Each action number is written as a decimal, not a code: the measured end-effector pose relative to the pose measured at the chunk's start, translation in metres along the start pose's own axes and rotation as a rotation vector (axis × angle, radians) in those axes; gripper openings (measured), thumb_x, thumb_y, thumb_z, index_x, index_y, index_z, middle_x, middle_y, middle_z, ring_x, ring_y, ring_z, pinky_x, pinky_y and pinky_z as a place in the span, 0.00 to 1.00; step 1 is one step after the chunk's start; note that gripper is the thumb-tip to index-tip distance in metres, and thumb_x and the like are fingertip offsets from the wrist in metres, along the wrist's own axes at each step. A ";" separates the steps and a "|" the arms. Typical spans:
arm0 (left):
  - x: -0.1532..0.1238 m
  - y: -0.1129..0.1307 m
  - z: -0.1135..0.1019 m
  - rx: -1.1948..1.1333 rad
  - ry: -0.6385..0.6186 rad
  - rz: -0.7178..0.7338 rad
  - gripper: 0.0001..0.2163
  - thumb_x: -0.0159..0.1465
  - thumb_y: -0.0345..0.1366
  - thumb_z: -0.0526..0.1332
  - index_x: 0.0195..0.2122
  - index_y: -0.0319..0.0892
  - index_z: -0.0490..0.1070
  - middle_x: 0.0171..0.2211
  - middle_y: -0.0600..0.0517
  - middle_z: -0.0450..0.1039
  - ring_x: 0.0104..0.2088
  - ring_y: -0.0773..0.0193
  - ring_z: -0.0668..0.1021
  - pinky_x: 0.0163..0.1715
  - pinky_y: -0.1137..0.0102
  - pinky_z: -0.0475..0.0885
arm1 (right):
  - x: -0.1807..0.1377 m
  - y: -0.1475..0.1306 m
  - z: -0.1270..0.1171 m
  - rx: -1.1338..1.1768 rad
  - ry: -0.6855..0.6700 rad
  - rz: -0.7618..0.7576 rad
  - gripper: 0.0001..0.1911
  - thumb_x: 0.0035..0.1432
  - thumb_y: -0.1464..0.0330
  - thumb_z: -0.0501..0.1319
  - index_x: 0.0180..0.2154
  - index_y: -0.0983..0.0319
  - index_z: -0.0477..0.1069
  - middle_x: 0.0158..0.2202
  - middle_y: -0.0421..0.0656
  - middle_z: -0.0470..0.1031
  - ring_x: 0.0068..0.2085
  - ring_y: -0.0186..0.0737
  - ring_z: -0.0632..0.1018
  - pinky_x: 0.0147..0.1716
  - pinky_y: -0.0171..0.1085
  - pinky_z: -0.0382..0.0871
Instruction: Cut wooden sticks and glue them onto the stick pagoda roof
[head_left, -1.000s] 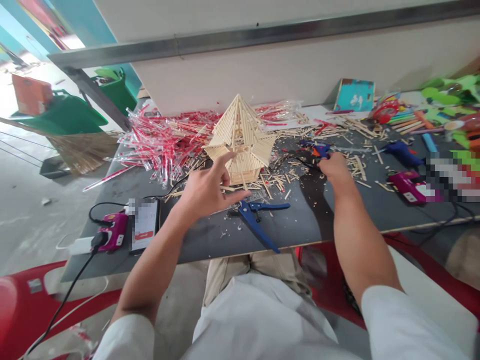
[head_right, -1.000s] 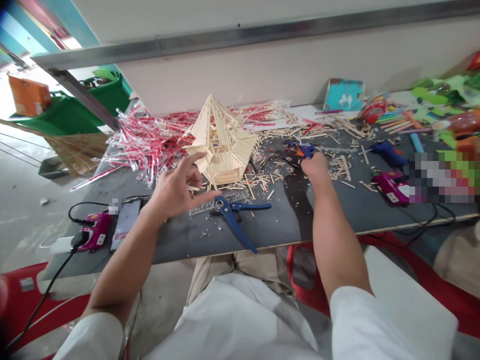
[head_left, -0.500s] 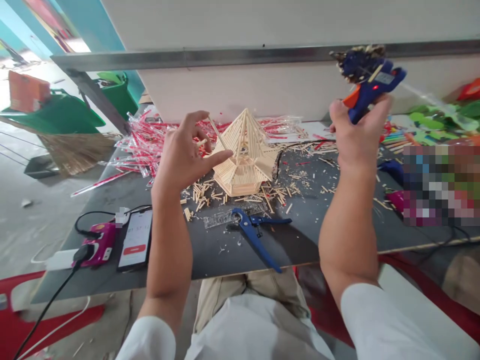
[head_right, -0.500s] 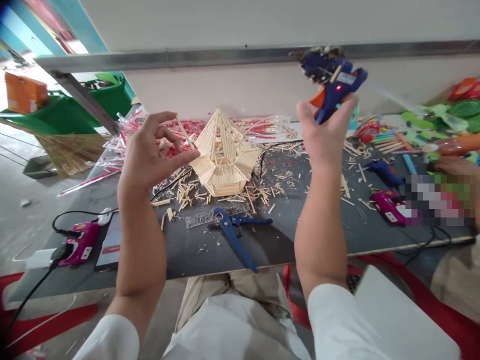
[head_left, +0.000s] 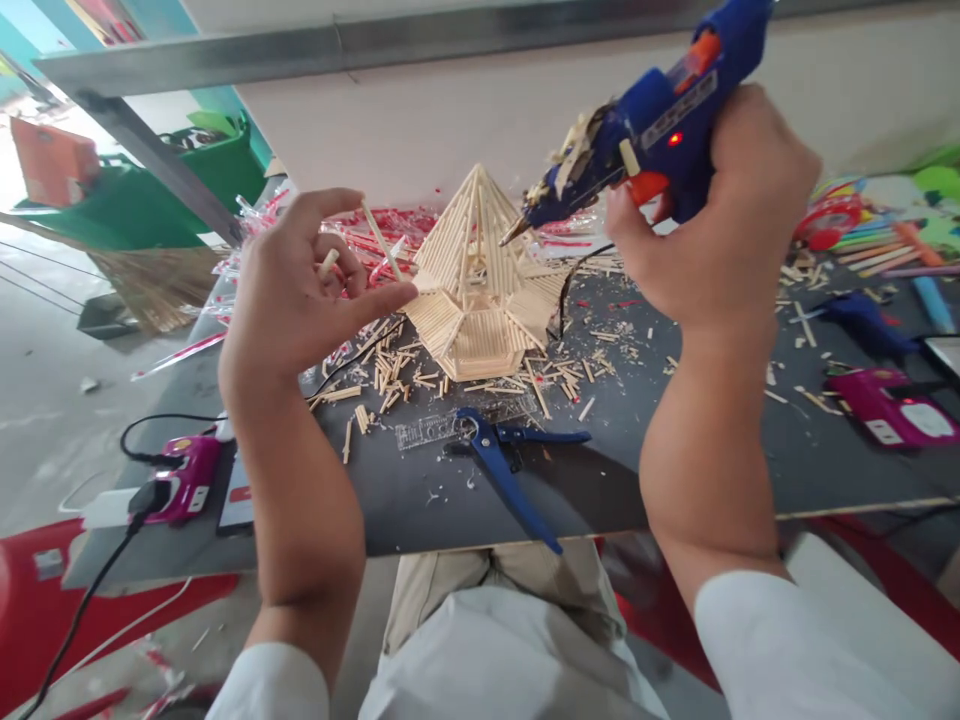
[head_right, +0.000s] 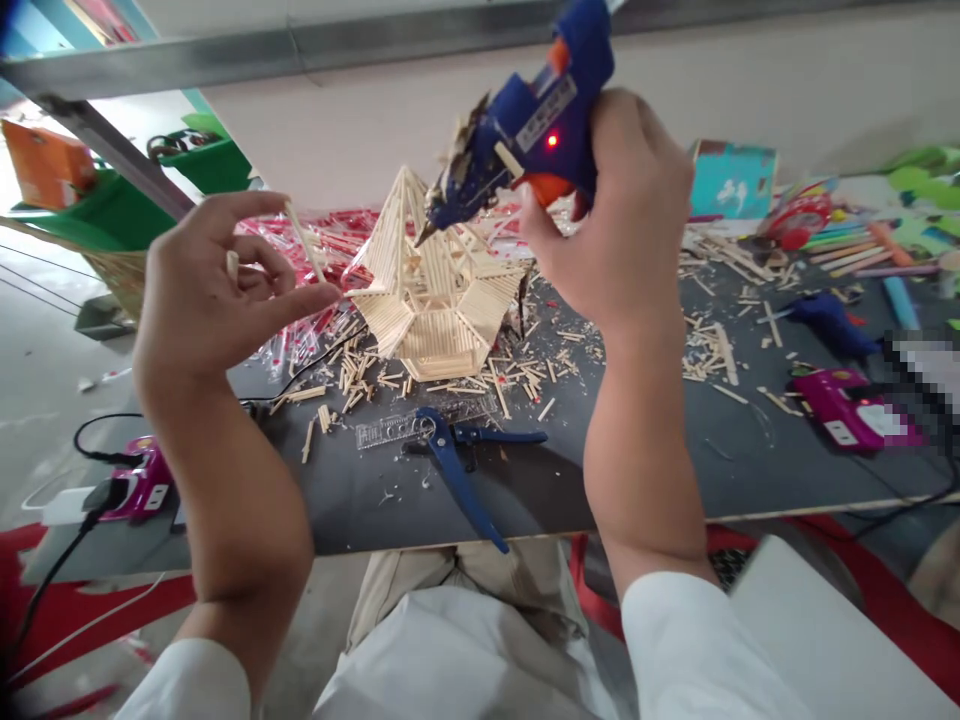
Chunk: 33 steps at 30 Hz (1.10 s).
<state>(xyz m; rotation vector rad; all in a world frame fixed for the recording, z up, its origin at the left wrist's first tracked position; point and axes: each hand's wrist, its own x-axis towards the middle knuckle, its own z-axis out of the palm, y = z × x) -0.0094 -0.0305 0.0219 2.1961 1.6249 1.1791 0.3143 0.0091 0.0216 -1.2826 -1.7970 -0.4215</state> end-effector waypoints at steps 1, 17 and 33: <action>-0.001 0.001 0.001 -0.006 -0.014 0.010 0.35 0.54 0.47 0.77 0.61 0.44 0.71 0.26 0.57 0.71 0.24 0.69 0.69 0.25 0.68 0.66 | 0.000 -0.001 -0.002 -0.021 -0.025 -0.039 0.12 0.57 0.68 0.64 0.43 0.56 0.65 0.42 0.45 0.74 0.42 0.49 0.79 0.45 0.46 0.72; 0.002 -0.001 0.007 0.081 -0.160 0.019 0.37 0.56 0.53 0.74 0.64 0.46 0.67 0.30 0.53 0.77 0.28 0.60 0.76 0.35 0.63 0.73 | -0.002 -0.016 0.001 -0.193 -0.128 -0.184 0.27 0.62 0.71 0.60 0.63 0.61 0.68 0.53 0.51 0.74 0.53 0.58 0.78 0.52 0.49 0.72; 0.018 -0.046 0.033 -0.195 -0.048 -0.090 0.34 0.61 0.53 0.70 0.63 0.42 0.63 0.57 0.50 0.73 0.59 0.59 0.72 0.38 0.68 0.73 | -0.002 0.020 0.034 0.163 -0.155 0.346 0.09 0.56 0.70 0.66 0.40 0.59 0.71 0.35 0.44 0.79 0.33 0.42 0.78 0.42 0.42 0.73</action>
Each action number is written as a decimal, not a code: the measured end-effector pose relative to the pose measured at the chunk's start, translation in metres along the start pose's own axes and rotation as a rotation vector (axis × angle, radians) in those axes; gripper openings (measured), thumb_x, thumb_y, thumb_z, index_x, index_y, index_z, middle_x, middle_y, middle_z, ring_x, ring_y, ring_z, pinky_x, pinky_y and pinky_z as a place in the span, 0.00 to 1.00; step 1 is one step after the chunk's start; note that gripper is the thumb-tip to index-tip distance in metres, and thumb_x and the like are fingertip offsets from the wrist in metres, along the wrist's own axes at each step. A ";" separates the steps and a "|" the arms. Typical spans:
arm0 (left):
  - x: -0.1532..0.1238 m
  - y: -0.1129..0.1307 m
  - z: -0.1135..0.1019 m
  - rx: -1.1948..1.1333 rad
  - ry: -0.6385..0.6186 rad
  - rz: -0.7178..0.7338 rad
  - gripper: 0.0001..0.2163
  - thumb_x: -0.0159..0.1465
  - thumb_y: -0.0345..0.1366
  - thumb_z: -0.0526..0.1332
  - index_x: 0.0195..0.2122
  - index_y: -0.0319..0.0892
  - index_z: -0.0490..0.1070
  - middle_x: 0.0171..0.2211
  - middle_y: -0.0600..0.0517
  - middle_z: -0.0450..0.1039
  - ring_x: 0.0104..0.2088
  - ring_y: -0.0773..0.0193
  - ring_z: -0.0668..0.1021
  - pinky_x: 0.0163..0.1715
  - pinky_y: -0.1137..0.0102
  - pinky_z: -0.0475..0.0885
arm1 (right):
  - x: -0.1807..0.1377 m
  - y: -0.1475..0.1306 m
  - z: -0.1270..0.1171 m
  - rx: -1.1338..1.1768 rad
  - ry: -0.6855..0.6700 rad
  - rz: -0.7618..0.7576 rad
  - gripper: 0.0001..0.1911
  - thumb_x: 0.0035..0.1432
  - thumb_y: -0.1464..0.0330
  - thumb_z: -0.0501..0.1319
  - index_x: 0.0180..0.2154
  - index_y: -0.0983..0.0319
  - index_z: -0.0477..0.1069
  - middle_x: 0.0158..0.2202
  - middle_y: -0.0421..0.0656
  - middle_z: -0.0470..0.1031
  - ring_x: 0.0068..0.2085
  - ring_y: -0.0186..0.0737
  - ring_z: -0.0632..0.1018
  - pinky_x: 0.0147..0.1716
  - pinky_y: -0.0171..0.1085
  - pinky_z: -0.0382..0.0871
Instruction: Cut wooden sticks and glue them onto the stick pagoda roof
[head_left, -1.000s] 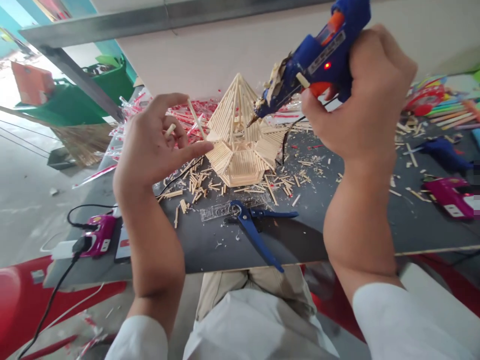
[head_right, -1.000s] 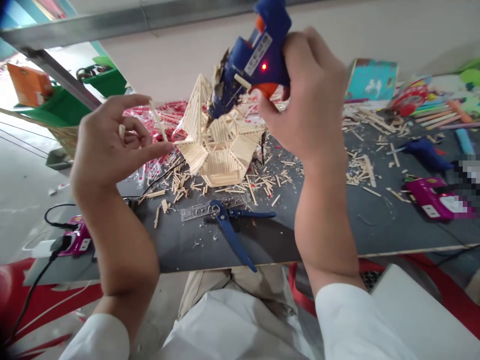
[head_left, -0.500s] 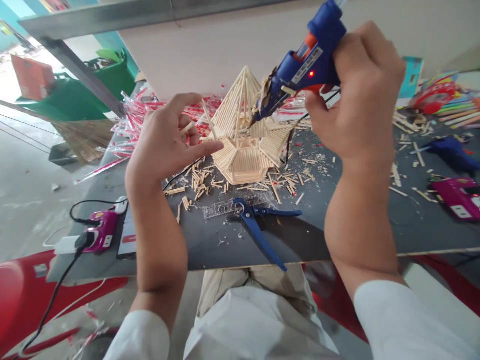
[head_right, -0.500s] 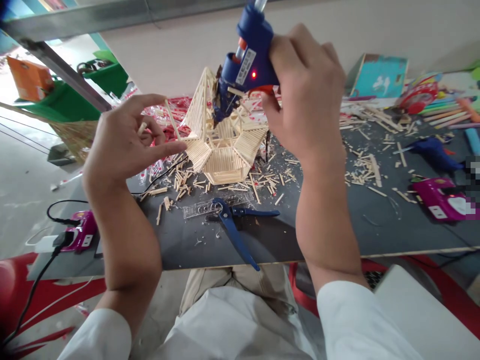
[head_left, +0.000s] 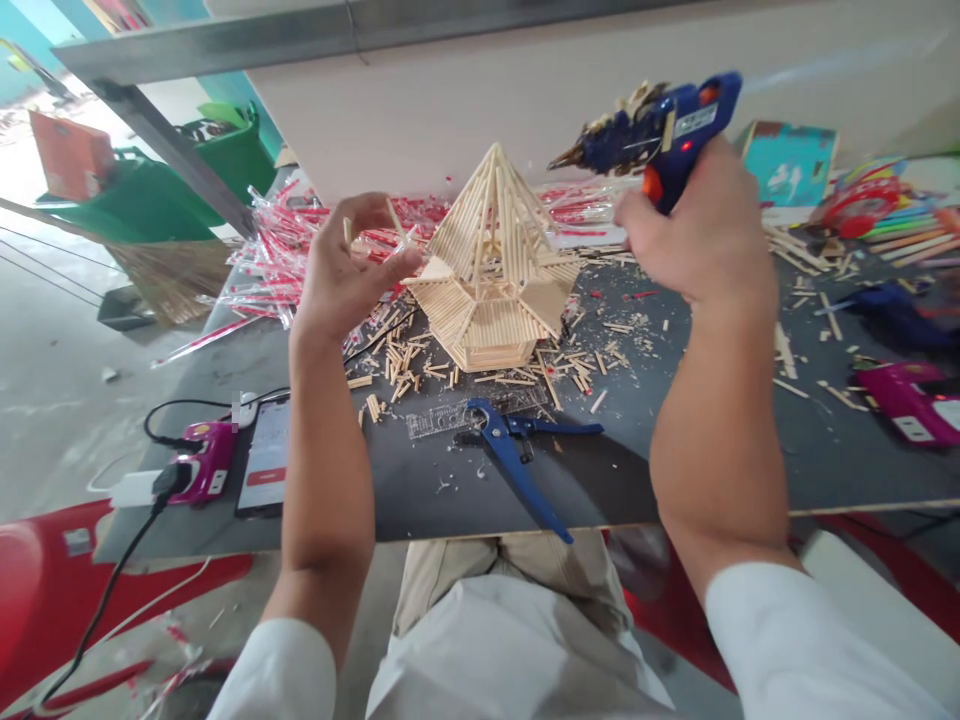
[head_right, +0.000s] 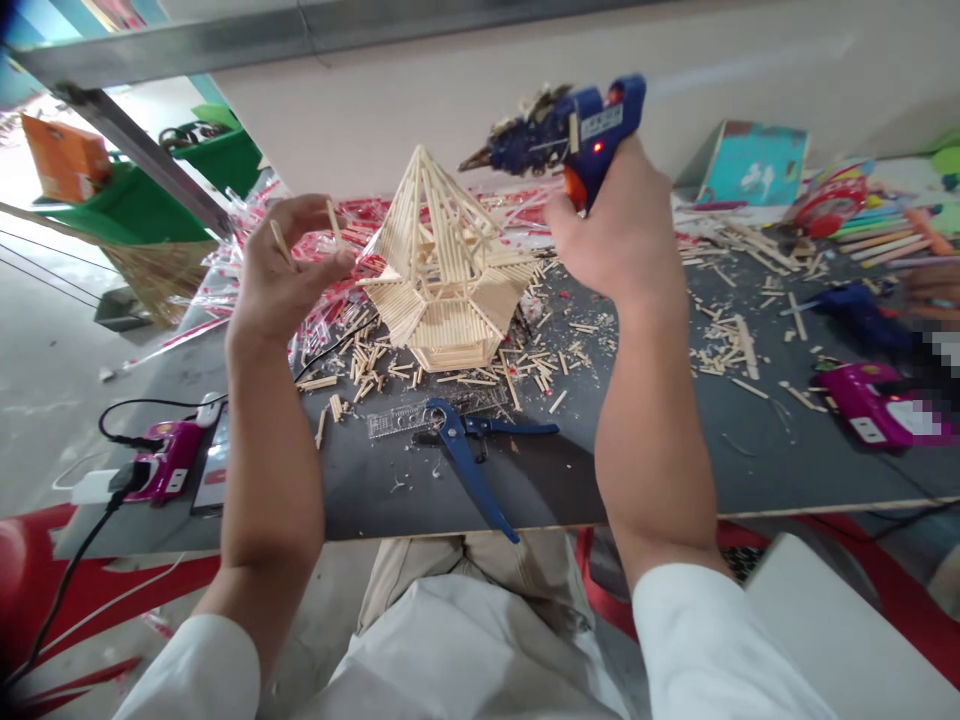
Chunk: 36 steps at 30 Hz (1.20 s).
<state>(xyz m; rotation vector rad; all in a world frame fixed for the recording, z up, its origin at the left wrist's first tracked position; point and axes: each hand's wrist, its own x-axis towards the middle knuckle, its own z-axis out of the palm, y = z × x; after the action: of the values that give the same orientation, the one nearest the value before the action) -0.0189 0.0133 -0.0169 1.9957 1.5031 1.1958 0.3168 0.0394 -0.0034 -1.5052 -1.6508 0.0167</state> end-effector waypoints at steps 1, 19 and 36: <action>0.002 -0.007 0.002 -0.011 0.011 -0.008 0.34 0.61 0.54 0.69 0.63 0.42 0.63 0.57 0.49 0.73 0.62 0.57 0.70 0.41 0.67 0.74 | 0.003 0.009 0.004 -0.014 -0.032 0.089 0.06 0.56 0.69 0.67 0.36 0.60 0.71 0.31 0.44 0.78 0.30 0.40 0.77 0.40 0.43 0.74; -0.001 -0.019 -0.009 -0.030 -0.284 -0.165 0.26 0.54 0.46 0.75 0.50 0.40 0.74 0.48 0.41 0.80 0.53 0.49 0.81 0.45 0.60 0.80 | 0.008 0.034 0.043 0.605 -0.559 0.516 0.08 0.62 0.64 0.65 0.32 0.58 0.72 0.26 0.45 0.79 0.28 0.51 0.83 0.23 0.46 0.79; -0.017 0.014 -0.034 0.296 -0.525 -0.144 0.30 0.52 0.52 0.74 0.53 0.45 0.75 0.46 0.43 0.82 0.42 0.49 0.85 0.34 0.65 0.76 | 0.008 0.037 0.072 0.659 -0.028 0.305 0.15 0.59 0.54 0.66 0.37 0.55 0.66 0.30 0.37 0.75 0.24 0.36 0.76 0.24 0.38 0.72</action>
<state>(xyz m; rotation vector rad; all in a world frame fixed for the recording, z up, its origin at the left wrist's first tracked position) -0.0392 -0.0135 0.0061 2.1146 1.5655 0.3569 0.3042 0.0937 -0.0628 -1.2161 -1.2418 0.6835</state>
